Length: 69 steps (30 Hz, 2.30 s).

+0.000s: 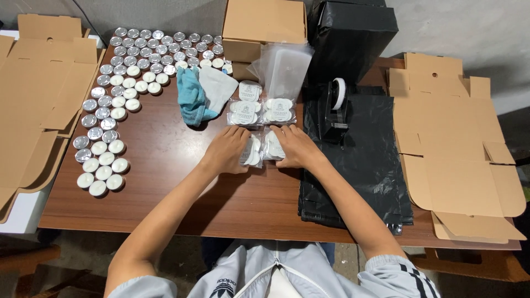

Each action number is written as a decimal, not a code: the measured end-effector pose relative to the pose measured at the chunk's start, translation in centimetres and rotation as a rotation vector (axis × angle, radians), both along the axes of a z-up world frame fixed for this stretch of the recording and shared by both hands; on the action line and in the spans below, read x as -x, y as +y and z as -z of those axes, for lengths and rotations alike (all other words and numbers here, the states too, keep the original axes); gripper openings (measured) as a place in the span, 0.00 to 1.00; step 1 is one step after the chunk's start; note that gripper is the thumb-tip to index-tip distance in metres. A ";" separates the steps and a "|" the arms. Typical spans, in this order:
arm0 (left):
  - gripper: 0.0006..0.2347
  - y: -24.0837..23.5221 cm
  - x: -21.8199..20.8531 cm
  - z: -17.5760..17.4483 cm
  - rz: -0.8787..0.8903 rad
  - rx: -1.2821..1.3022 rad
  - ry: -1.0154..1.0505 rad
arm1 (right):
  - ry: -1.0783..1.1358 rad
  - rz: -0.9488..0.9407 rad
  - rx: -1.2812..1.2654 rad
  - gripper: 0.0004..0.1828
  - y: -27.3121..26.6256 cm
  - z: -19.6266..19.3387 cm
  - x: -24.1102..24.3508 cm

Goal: Packing small candles into plastic bags and then into a cardboard box.

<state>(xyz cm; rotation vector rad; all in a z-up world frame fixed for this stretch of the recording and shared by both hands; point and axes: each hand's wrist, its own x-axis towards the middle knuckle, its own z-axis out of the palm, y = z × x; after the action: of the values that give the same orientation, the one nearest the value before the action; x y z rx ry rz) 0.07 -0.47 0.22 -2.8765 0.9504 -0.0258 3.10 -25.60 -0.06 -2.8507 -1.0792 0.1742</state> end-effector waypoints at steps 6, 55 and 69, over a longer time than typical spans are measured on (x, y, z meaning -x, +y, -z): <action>0.41 -0.1 0.3 -1.1 -0.029 0.077 0.133 | 0.057 0.006 -0.020 0.59 -0.3 -0.7 0.4; 0.23 -8.0 -6.5 -7.4 0.226 0.782 -0.254 | -0.486 -0.044 -0.625 0.18 -9.1 -6.4 2.4; 0.05 -23.8 -3.5 -10.0 0.403 0.793 0.277 | 0.053 1.621 -0.252 0.53 -49.0 -0.8 5.1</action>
<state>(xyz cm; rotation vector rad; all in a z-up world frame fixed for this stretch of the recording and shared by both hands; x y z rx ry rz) 3.59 -24.28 10.19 -3.3483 1.9386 -0.0486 -2.00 -74.61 0.79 -2.4941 1.2055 -0.0300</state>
